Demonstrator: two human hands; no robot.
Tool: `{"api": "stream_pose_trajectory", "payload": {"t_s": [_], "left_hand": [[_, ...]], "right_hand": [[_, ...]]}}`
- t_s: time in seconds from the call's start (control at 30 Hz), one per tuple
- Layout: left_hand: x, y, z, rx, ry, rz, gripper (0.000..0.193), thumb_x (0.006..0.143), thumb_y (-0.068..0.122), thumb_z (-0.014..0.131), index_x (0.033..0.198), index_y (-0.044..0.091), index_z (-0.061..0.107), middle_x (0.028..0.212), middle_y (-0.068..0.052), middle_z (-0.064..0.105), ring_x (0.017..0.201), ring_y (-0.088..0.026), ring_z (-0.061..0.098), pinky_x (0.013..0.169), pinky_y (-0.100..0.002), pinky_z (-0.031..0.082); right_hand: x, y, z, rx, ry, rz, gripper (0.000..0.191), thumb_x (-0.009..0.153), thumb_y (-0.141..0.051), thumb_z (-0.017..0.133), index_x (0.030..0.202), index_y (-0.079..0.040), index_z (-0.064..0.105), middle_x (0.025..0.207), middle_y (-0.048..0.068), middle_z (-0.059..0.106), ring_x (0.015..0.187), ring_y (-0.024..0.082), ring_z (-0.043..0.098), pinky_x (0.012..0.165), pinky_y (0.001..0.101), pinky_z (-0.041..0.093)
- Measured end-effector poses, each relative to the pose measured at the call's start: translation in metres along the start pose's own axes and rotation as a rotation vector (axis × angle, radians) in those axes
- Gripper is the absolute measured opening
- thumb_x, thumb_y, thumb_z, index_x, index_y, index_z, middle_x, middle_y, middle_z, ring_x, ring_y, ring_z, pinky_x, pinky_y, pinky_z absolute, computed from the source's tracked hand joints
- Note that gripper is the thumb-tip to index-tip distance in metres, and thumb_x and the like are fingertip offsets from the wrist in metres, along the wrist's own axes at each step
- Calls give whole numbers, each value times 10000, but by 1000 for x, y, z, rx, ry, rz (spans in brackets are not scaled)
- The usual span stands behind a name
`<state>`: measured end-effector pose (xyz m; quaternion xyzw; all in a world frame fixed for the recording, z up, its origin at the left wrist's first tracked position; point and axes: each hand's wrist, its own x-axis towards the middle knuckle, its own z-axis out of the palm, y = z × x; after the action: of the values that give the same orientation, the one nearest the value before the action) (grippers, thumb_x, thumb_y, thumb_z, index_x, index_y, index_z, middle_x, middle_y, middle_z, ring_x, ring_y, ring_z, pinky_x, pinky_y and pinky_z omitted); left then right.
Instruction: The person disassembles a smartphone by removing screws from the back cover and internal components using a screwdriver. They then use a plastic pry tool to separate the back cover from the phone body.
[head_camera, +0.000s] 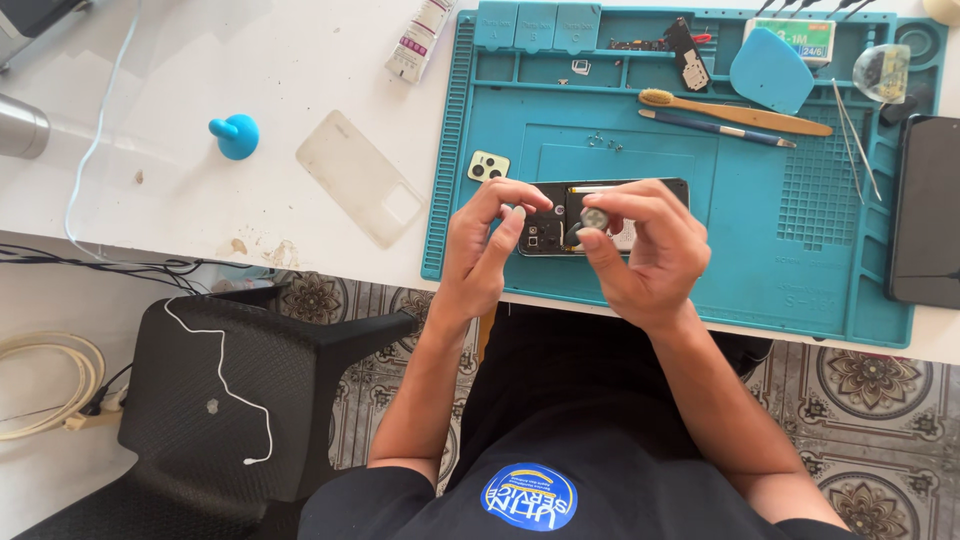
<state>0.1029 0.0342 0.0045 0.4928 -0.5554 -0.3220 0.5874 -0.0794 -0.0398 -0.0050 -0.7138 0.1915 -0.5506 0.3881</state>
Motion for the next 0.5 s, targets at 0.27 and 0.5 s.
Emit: {"api": "stream_pose_trajectory", "payload": {"t_s": [0.27, 0.5], "left_hand": [[2, 8, 4, 172, 22, 79, 102, 960, 84, 698, 1060, 74, 714, 1073, -29, 713, 955, -117, 634, 765, -258, 463], [60, 32, -32, 314, -247, 483, 156, 981, 119, 821, 1099, 155, 727, 1081, 13, 715, 979, -158, 667, 851, -262, 551]], "right_hand": [[-6, -4, -15, 27, 175, -10, 252, 1074, -91, 718, 1238, 58, 596, 1102, 173, 662, 946, 169, 709, 826, 265, 641], [-16, -16, -59, -81, 130, 24, 260, 1052, 26, 761, 1209, 46, 554, 1156, 239, 686, 1027, 245, 754, 920, 351, 671]]}}
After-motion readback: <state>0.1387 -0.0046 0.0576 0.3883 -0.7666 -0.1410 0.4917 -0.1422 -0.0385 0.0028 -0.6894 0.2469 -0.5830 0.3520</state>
